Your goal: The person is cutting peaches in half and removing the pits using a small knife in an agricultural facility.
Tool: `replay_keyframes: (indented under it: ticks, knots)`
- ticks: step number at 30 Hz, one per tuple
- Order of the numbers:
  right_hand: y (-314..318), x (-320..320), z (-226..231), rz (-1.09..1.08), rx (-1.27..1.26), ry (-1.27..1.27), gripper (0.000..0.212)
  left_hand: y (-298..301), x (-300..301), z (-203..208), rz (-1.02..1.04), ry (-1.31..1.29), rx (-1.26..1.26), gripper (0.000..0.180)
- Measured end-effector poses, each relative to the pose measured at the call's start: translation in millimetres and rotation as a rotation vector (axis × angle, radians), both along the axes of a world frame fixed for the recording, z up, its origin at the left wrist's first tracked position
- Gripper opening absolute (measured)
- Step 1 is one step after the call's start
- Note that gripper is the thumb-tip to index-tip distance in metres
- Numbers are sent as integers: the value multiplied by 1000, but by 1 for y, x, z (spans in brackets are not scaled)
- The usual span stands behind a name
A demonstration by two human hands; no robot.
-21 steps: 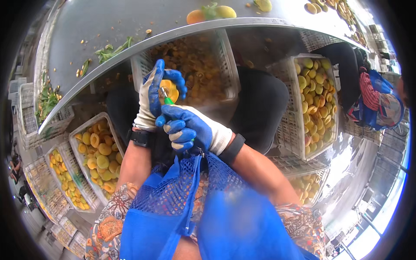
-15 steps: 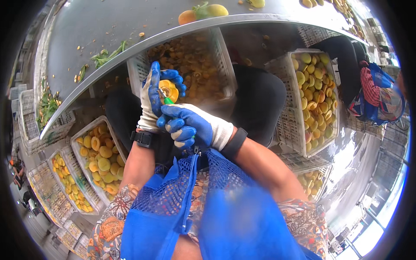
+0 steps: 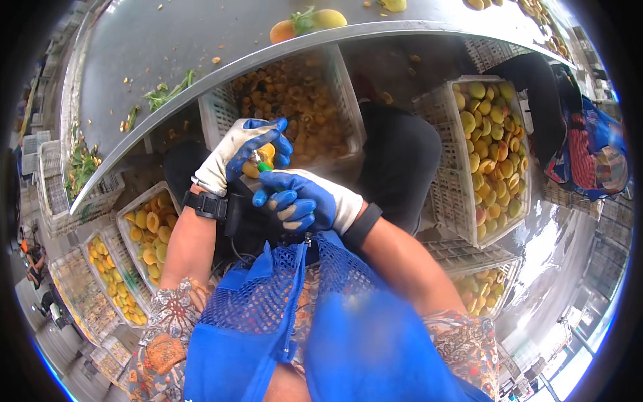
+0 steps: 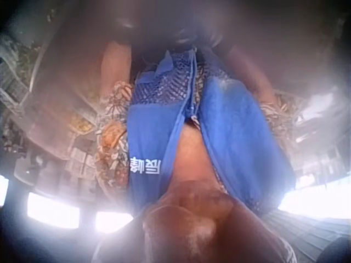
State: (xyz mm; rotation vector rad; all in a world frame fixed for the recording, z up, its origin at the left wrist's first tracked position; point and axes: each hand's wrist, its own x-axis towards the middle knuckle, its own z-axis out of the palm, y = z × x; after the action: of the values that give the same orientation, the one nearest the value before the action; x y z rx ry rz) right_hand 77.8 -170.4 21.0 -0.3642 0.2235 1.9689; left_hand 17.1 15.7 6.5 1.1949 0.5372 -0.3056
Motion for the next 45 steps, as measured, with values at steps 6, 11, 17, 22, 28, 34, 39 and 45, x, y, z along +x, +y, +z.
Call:
replay_keyframes:
  ticks: [6, 11, 17, 22, 28, 34, 39, 45]
  knots:
    - [-3, 15, 4, 92, 9, 29, 36, 1, 0, 19, -105, 31, 135, 44]
    - [-24, 24, 22, 177, 29, -128, 37, 1, -20, 4, -195, -254, 238, 42]
    - [-5, 33, 46, 98, 12, -447, 36, 30, -40, -18, 148, -430, 354, 39]
    - [19, 21, 13, 70, -115, -1915, 37, 37, -54, 25, 415, -239, -97, 38]
    - [6, 5, -15, -7, -114, -2216, 31, 47, -140, 91, 798, -17, 365, 43]
    - [-7, 5, -60, 431, -110, -2203, 22, 86, -268, 72, 164, 822, 1319, 38]
    - [-19, 12, -64, 571, -124, -2237, 20, 80, -156, 90, 689, 157, 1307, 39]
    - [-10, 11, -21, 266, -146, -1980, 30, 42, 67, 118, 56, -93, 1597, 39]
